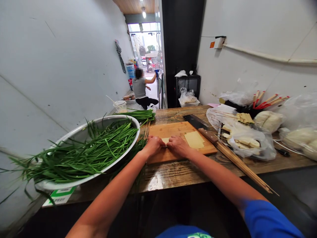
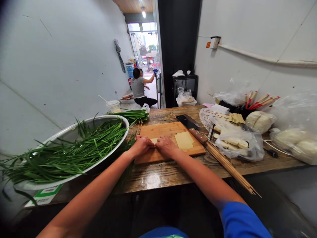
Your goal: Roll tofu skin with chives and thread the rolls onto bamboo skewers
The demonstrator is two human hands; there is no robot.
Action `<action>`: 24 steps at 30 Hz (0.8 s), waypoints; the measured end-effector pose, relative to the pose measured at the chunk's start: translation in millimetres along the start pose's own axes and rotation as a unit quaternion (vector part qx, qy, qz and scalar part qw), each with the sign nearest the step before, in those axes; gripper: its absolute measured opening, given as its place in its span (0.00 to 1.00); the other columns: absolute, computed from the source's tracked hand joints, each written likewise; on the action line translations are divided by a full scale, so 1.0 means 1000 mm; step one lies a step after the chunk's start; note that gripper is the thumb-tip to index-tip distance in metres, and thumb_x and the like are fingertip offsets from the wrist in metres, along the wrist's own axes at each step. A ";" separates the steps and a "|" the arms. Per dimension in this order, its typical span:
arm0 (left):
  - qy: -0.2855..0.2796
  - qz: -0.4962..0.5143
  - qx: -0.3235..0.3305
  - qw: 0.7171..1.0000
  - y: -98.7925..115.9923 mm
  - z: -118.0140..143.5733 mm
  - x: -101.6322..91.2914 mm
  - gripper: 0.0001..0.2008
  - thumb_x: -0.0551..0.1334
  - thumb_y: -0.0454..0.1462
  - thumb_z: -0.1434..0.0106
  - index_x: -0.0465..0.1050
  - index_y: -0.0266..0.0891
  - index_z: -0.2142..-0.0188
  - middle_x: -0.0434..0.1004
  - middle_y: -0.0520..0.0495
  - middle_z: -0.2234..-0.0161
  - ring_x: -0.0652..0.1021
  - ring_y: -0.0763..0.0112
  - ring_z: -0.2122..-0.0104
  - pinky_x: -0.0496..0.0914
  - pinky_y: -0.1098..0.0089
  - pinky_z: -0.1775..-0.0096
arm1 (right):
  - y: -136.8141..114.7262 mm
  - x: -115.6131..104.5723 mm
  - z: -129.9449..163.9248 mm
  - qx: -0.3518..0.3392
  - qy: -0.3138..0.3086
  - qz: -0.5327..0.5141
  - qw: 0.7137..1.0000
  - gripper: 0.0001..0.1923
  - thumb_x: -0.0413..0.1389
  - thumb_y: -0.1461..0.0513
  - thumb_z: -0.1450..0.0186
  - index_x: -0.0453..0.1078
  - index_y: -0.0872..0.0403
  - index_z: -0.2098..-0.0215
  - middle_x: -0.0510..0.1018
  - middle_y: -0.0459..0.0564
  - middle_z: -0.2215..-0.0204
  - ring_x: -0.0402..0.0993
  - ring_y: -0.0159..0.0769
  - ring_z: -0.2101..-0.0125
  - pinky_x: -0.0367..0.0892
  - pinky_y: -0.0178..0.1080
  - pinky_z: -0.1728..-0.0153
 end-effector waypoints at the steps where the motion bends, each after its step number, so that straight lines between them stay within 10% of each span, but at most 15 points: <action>1: -0.004 -0.007 -0.006 1.000 0.000 0.000 0.000 0.13 0.56 0.36 0.41 0.77 0.40 0.76 0.77 0.47 0.76 0.72 0.68 0.69 0.54 0.67 0.62 | 0.000 0.000 0.000 -0.004 -0.003 0.002 1.000 0.10 0.49 0.63 0.35 0.73 0.58 0.64 0.74 0.54 0.68 0.64 0.38 0.63 0.56 0.38 0.62; 24: 0.030 -0.077 0.013 0.996 0.004 0.011 0.005 0.13 0.56 0.35 0.38 0.77 0.43 0.75 0.75 0.49 0.74 0.69 0.68 0.66 0.50 0.63 0.62 | 0.006 0.007 -0.010 0.004 -0.012 -0.005 1.000 0.14 0.47 0.61 0.33 0.74 0.57 0.65 0.75 0.54 0.69 0.66 0.37 0.63 0.57 0.36 0.64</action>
Point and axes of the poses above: each hand's wrist, its own z-axis away from the middle knuckle, its own x-axis out of the palm, y = z × x, the point moved 2 cm from there along -z, towards the middle knuckle
